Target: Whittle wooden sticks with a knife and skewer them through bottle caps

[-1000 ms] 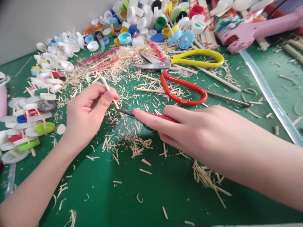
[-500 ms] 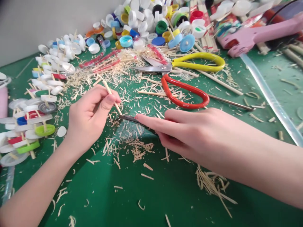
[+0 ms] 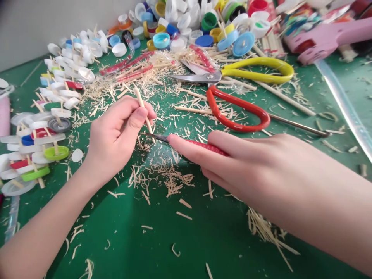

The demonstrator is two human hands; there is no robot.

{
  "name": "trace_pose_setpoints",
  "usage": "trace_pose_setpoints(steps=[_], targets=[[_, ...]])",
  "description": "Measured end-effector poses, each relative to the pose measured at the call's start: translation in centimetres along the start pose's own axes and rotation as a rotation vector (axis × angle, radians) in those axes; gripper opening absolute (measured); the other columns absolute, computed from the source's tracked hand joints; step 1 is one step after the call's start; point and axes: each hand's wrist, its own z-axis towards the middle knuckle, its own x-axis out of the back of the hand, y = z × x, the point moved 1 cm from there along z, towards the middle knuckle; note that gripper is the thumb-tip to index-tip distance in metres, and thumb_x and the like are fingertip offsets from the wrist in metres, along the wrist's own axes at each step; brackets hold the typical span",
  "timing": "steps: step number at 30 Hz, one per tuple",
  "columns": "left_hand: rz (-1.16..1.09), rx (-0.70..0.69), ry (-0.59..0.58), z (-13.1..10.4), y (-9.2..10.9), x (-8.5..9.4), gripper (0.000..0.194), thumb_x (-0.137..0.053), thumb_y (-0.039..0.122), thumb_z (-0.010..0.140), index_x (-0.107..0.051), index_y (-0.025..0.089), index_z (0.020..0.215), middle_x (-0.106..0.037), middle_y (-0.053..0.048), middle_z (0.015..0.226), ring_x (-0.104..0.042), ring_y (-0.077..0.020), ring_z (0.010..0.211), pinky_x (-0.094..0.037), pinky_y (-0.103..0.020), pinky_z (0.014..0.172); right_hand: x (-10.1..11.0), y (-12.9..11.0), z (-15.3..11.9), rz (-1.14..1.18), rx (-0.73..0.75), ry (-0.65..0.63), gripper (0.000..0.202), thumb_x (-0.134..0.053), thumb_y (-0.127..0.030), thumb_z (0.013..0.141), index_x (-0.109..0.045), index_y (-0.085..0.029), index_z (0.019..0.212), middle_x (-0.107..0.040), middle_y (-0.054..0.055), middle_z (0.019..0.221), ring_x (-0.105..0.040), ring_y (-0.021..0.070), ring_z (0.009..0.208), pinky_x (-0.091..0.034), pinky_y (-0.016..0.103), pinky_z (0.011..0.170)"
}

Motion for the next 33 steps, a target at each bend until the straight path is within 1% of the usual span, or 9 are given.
trace_pose_setpoints(steps=[2, 5, 9, 13, 20, 25, 27, 30, 33], targets=[[0.005, -0.001, -0.004, 0.0, 0.0, 0.0, 0.025, -0.039, 0.032, 0.096, -0.060, 0.021, 0.085, -0.065, 0.000, 0.087, -0.063, -0.0126, 0.082, -0.053, -0.029, 0.077, 0.0, 0.0, 0.1, 0.044, 0.003, 0.013, 0.053, -0.025, -0.032, 0.098, -0.018, -0.026, 0.150, -0.056, -0.002, 0.078, -0.042, 0.0107, 0.044, -0.035, 0.029, 0.039], [-0.004, -0.007, -0.012, -0.1, 0.0, 0.0, 0.024, -0.039, 0.031, 0.096, -0.059, 0.021, 0.087, -0.065, -0.001, 0.089, -0.062, -0.0128, 0.083, -0.052, -0.029, 0.078, 0.0, 0.1, 0.4, 0.183, -0.031, -0.004, 0.049, -0.025, -0.032, 0.099, -0.024, -0.031, 0.148, -0.057, -0.004, 0.079, -0.043, 0.0097, 0.042, -0.037, 0.028, 0.040], [-0.017, -0.023, -0.013, -0.1, 0.0, -0.1, 0.024, -0.040, 0.032, 0.095, -0.059, 0.021, 0.087, -0.065, -0.001, 0.088, -0.062, -0.0129, 0.084, -0.052, -0.029, 0.079, 0.0, 0.3, 0.9, 0.283, -0.056, -0.028, 0.046, -0.028, -0.032, 0.098, -0.033, -0.034, 0.144, -0.061, -0.004, 0.083, -0.051, 0.0099, 0.048, -0.041, 0.027, 0.044], [-0.041, -0.005, -0.014, 0.0, 0.0, 0.0, 0.024, -0.040, 0.031, 0.095, -0.059, 0.021, 0.085, -0.065, -0.001, 0.088, -0.061, -0.0122, 0.083, -0.052, -0.028, 0.079, 0.0, 0.5, 1.1, 0.330, -0.073, -0.008, 0.045, -0.032, -0.033, 0.097, -0.036, -0.037, 0.142, -0.063, -0.005, 0.086, -0.055, 0.0093, 0.054, -0.045, 0.025, 0.048], [-0.066, 0.041, -0.039, 0.0, -0.1, 0.1, 0.025, -0.038, 0.032, 0.096, -0.059, 0.022, 0.087, -0.066, -0.002, 0.092, -0.062, -0.0125, 0.087, -0.053, -0.027, 0.082, -0.1, 0.9, 0.5, 0.170, -0.100, 0.075, 0.051, -0.035, -0.034, 0.096, -0.026, -0.038, 0.146, -0.064, -0.004, 0.091, -0.053, 0.0101, 0.052, -0.043, 0.028, 0.043], [-0.074, 0.045, -0.034, 0.0, 0.0, 0.1, 0.024, -0.038, 0.031, 0.096, -0.059, 0.023, 0.086, -0.066, -0.002, 0.091, -0.062, -0.0135, 0.087, -0.054, -0.029, 0.082, 0.0, 1.0, 0.3, 0.251, -0.125, 0.113, 0.051, -0.038, -0.036, 0.096, -0.027, -0.040, 0.145, -0.061, -0.001, 0.108, -0.063, 0.0120, 0.076, -0.051, 0.025, 0.059], [-0.075, 0.037, -0.031, 0.0, 0.0, 0.1, 0.024, -0.038, 0.031, 0.096, -0.059, 0.023, 0.087, -0.066, -0.001, 0.091, -0.062, -0.0135, 0.087, -0.054, -0.030, 0.081, 0.0, 1.0, 0.3, 0.246, -0.137, 0.137, 0.051, -0.040, -0.036, 0.096, -0.027, -0.041, 0.145, -0.060, -0.001, 0.108, -0.063, 0.0125, 0.079, -0.052, 0.026, 0.060], [-0.073, 0.031, -0.032, 0.0, -0.1, 0.1, 0.024, -0.038, 0.032, 0.096, -0.059, 0.024, 0.087, -0.066, -0.001, 0.092, -0.062, -0.0135, 0.087, -0.054, -0.030, 0.081, -0.1, 1.0, 0.2, 0.190, -0.112, 0.123, 0.053, -0.040, -0.034, 0.095, -0.025, -0.041, 0.146, -0.061, -0.002, 0.105, -0.062, 0.0118, 0.074, -0.049, 0.026, 0.055], [-0.062, 0.029, -0.036, 0.0, -0.1, 0.1, 0.026, -0.037, 0.034, 0.096, -0.059, 0.024, 0.087, -0.066, -0.002, 0.092, -0.062, -0.0137, 0.087, -0.054, -0.029, 0.081, -0.3, 1.1, 0.1, 0.132, -0.078, 0.070, 0.052, -0.036, -0.032, 0.097, -0.024, -0.039, 0.147, -0.060, -0.002, 0.097, -0.055, 0.0094, 0.060, -0.042, 0.026, 0.046]])
